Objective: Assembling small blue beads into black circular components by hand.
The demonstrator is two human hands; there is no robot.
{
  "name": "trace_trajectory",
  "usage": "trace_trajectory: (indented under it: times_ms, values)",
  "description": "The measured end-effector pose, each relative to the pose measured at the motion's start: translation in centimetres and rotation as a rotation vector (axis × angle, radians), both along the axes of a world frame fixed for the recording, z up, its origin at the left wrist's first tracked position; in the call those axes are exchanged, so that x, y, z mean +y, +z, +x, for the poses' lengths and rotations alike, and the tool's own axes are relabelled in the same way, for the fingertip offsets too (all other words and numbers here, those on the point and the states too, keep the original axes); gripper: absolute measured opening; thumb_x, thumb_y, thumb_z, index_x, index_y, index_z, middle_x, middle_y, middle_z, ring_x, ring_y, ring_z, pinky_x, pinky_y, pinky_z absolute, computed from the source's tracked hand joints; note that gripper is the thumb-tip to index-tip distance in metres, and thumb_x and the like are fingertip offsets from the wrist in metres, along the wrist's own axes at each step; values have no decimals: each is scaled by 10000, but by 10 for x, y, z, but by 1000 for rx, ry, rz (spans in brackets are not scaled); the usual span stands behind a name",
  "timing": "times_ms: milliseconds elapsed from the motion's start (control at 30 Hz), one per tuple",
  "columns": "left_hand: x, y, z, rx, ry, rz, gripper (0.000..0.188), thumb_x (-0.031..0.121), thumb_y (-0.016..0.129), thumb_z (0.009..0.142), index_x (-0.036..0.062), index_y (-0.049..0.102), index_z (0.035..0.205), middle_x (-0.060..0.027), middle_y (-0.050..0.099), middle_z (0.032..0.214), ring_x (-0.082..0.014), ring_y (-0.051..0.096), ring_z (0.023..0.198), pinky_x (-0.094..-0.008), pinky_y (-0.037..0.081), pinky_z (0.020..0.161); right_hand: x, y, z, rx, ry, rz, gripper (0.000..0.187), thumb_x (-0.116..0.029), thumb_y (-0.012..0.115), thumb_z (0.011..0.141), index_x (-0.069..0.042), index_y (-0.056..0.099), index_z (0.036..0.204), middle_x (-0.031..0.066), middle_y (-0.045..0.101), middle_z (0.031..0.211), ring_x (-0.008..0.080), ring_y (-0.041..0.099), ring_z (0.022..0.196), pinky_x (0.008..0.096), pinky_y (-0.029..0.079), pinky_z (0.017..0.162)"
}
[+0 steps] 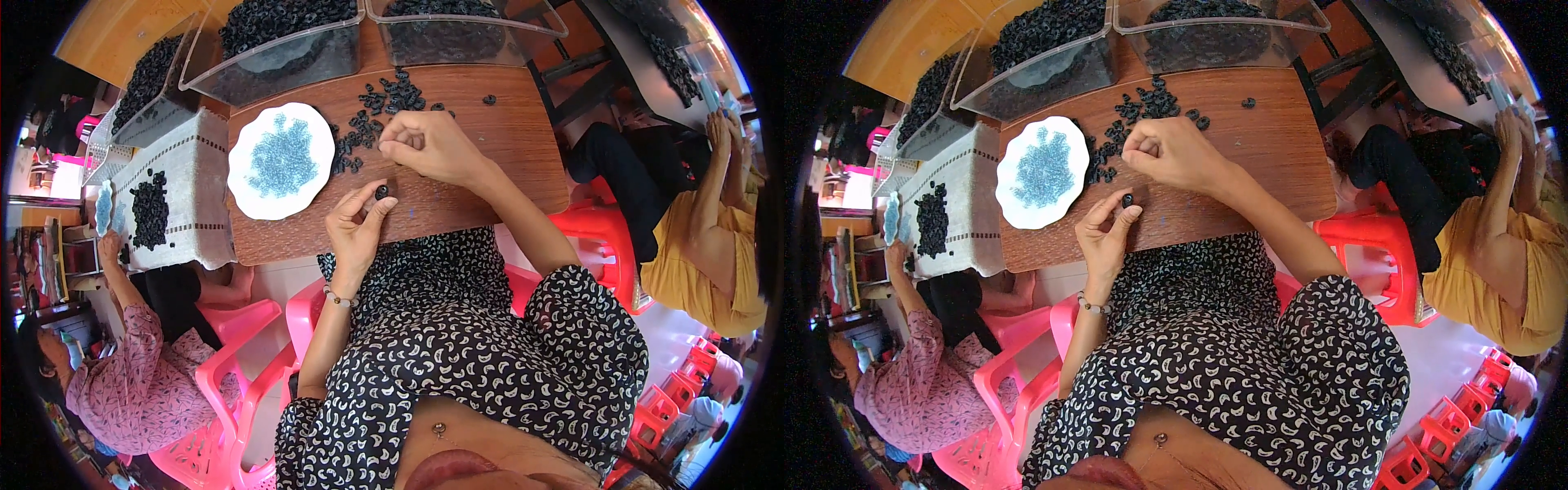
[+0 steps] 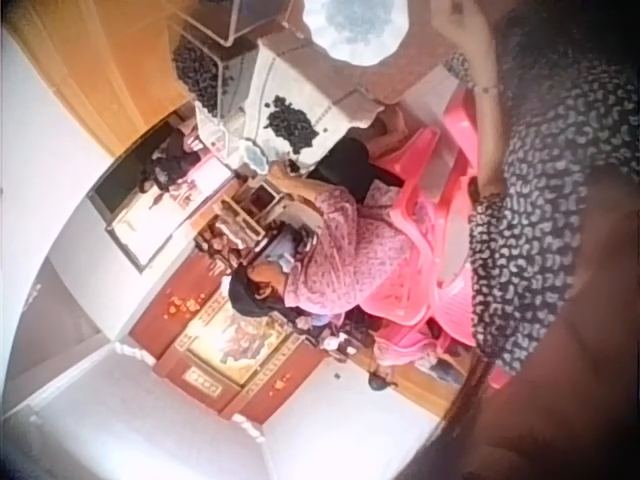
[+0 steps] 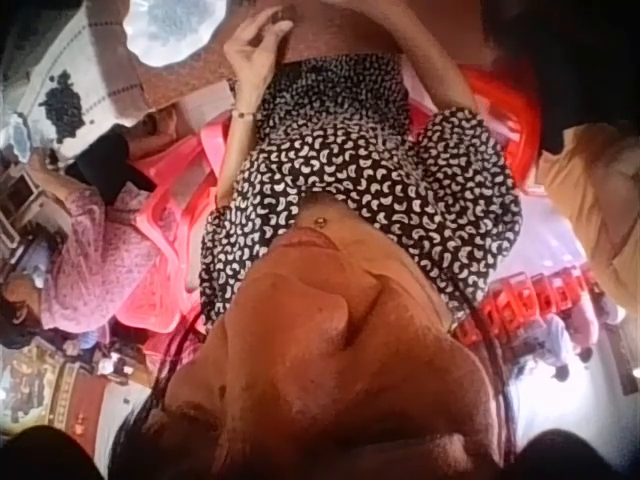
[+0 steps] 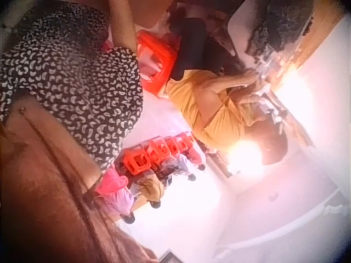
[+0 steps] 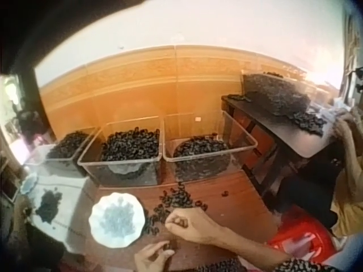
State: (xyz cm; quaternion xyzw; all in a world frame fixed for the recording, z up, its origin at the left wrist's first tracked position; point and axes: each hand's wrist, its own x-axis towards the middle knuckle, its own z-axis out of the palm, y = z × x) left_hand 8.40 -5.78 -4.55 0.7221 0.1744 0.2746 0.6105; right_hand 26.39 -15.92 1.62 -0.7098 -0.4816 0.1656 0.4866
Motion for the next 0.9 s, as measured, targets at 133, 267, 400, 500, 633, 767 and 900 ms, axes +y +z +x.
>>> trace_trajectory:
  times_ms: [133,267,400,500,633,767,900]
  values:
    - [-8,11,-1,-28,-7,-83,324,76,841,821,34,767,1134,-8,687,890,-65,555,744,-211,454,676,-22,6,-20,405,38,21,153,-126,681,965,26,685,981,38,714,862,71,653,838,232,515,711]
    - [-16,20,2,-82,9,0,324,52,832,823,28,763,1138,-39,724,943,-77,592,772,-220,488,705,-38,6,-35,481,30,56,127,-100,684,963,25,701,974,36,709,918,71,639,836,240,517,728]
    - [-18,35,2,-40,-1,104,314,41,823,827,19,761,1134,-50,729,956,-86,604,779,-221,496,714,-44,3,-40,456,10,86,118,-96,696,956,22,709,949,30,711,901,63,634,830,235,514,718]
    - [-16,36,0,-31,3,42,305,40,818,831,15,759,1129,-51,726,946,-84,598,776,-226,495,709,-44,10,-45,392,-49,28,121,-103,704,953,17,712,940,26,713,875,57,631,792,229,510,681]
    - [-14,37,0,-39,12,107,302,39,813,837,14,755,1132,-49,723,940,-77,590,774,-228,494,699,-46,18,-48,281,-52,52,116,-101,719,937,13,711,924,23,716,857,42,620,750,224,498,630]
    - [-14,34,0,-39,6,146,300,34,806,841,21,754,1136,-54,720,927,-83,593,753,-232,496,680,-47,23,-50,181,-86,30,111,-95,751,882,3,698,884,32,692,795,39,603,684,231,475,575]
    - [-16,38,0,-30,3,200,294,26,798,841,22,754,1132,-62,720,919,-93,601,734,-236,500,670,-47,19,-49,97,-112,52,126,-93,768,847,-9,675,831,37,659,745,54,580,631,243,453,544]
